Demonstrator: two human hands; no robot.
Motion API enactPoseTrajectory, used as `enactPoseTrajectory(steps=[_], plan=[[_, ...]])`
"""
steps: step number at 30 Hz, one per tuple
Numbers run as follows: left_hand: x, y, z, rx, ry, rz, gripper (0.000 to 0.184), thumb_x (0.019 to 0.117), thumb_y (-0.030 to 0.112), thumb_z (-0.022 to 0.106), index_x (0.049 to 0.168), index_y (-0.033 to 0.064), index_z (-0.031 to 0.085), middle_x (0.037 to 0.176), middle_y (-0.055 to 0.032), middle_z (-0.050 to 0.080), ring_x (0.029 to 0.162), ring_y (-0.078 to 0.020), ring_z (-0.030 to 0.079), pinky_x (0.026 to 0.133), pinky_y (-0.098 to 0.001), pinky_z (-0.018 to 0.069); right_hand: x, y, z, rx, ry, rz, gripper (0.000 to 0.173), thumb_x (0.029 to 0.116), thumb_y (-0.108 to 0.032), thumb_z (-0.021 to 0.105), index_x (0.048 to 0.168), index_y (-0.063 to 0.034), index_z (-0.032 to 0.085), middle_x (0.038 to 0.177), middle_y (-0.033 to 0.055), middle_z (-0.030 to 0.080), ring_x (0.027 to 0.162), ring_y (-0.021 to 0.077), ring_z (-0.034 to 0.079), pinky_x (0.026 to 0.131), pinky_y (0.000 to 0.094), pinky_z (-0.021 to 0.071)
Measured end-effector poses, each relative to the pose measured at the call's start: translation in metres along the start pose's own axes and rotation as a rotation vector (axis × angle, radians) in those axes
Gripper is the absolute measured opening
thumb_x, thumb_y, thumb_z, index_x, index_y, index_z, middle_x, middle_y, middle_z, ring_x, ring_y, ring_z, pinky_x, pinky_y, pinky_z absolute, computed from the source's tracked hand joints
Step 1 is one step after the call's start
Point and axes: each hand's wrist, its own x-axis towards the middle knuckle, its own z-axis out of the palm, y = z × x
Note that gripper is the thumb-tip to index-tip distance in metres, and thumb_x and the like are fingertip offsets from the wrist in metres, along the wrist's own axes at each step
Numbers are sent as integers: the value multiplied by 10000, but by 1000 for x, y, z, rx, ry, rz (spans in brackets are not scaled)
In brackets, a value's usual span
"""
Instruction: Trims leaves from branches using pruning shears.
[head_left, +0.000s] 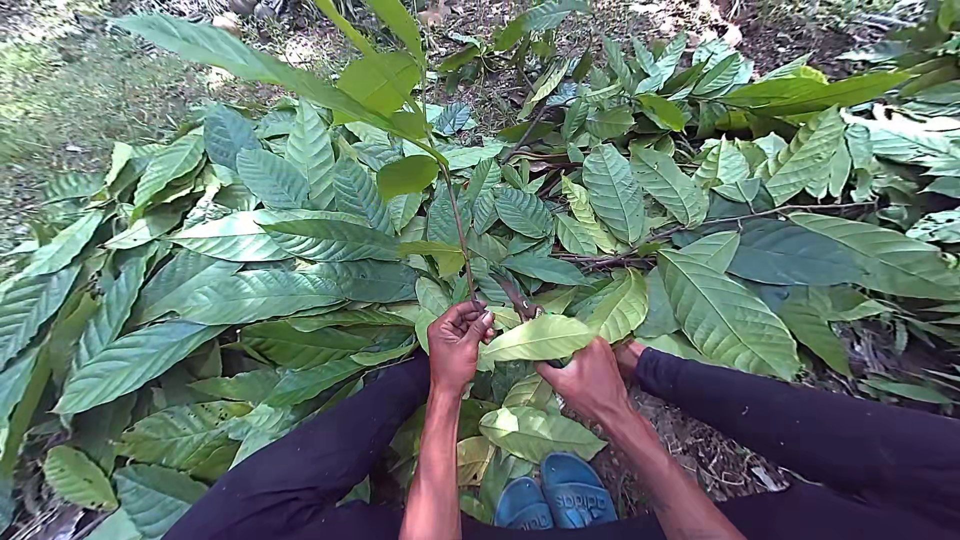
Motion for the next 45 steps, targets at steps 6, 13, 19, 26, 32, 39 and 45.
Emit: enactPoseTrajectory(steps=[6, 13, 19, 26, 32, 39, 45], plan=[[-2, 4, 7, 117, 29, 100, 164, 840, -103, 714, 998, -77, 675, 770, -29, 724, 612, -55, 677, 592, -206, 592, 15, -19, 3, -202, 73, -83, 658, 669, -328, 768, 1190, 63, 681, 1001, 201, 680, 900, 377, 677, 740, 552, 529], [-4, 2, 9, 189, 40, 141, 144, 837, -67, 727, 969, -57, 669, 781, -42, 716, 608, -72, 672, 576, -222, 589, 13, -19, 14, -158, 139, -92, 622, 681, -326, 788, 1168, 50, 694, 968, 183, 684, 859, 356, 683, 707, 533, 537], [-5, 5, 11, 214, 46, 136, 136, 834, -78, 721, 954, -54, 662, 787, -41, 715, 610, -69, 674, 579, -217, 591, 8, -18, 17, -117, 149, -95, 597, 682, -313, 795, 1145, 55, 713, 923, 169, 689, 748, 322, 674, 624, 505, 535], [-6, 0, 11, 208, 20, 134, 125, 836, -70, 725, 939, -43, 659, 777, -35, 716, 610, -68, 674, 579, -223, 590, 2, -20, 20, -40, 154, -50, 465, 725, -320, 736, 1054, 9, 762, 842, 113, 714, 693, 251, 677, 601, 468, 529], [-7, 3, 8, -48, -106, 40, 145, 931, -112, 561, 1040, -56, 638, 787, -21, 726, 633, -83, 683, 628, -244, 603, 14, -14, -1, 453, -319, 266, 396, 806, -315, 733, 1116, -72, 691, 827, -26, 664, 703, 68, 623, 667, 282, 528], [-4, 2, -8, -229, -327, -35, 158, 1023, 196, 584, 1006, 53, 649, 729, 47, 653, 555, -30, 597, 531, -198, 532, 18, -19, -19, 842, -626, 326, 216, 871, -226, 646, 1020, -69, 658, 741, -32, 661, 627, 78, 637, 629, 247, 554], [-3, -12, -14, -555, -444, -87, 171, 946, 298, 721, 989, 134, 698, 735, 65, 637, 600, -30, 613, 575, -201, 545, 14, -25, -23, 1000, -749, 404, 207, 913, -216, 597, 1038, -57, 644, 772, 8, 676, 644, 105, 660, 641, 263, 579]])
